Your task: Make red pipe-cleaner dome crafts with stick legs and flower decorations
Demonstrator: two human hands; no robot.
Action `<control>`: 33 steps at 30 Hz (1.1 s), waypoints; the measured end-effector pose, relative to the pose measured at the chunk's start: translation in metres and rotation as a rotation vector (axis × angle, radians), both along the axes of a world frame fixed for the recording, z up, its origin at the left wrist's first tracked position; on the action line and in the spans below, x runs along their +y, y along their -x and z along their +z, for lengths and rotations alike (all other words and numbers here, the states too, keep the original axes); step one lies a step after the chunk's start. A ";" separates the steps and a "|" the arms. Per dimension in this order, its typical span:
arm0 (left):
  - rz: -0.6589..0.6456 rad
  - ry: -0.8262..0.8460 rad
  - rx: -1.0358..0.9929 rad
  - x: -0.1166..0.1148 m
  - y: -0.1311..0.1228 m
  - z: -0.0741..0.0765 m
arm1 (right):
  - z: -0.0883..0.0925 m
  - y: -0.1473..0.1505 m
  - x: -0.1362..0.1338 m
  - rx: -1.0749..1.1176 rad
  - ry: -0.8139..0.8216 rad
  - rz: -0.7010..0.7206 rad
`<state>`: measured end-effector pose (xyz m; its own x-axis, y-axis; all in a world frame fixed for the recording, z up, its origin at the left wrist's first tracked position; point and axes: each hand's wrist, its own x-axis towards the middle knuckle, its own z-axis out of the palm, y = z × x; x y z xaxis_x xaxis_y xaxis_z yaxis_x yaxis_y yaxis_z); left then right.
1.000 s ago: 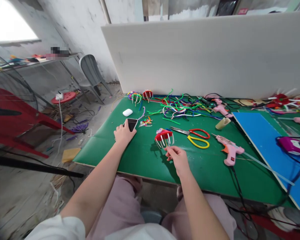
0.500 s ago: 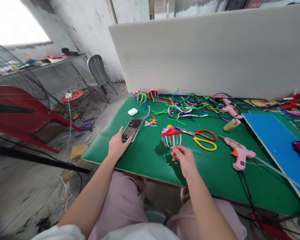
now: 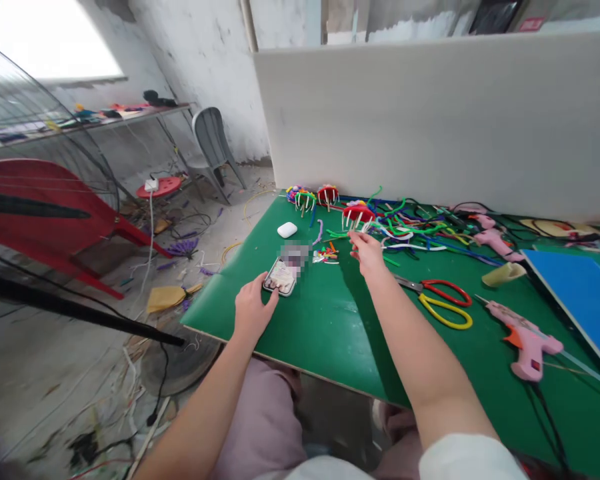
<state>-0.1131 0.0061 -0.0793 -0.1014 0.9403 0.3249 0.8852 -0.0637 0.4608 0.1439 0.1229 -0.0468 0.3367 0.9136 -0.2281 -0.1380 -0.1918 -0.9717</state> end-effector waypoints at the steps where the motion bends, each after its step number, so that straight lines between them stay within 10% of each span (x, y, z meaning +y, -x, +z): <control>1: 0.004 -0.001 -0.005 0.000 0.000 0.000 | -0.001 0.006 0.016 -0.023 0.011 -0.004; 12: 0.016 -0.026 -0.046 0.002 0.003 -0.005 | -0.024 0.031 0.109 -0.139 0.170 -0.079; 33: 0.032 -0.045 -0.021 0.003 0.003 -0.009 | -0.020 0.034 0.122 -0.345 0.360 0.073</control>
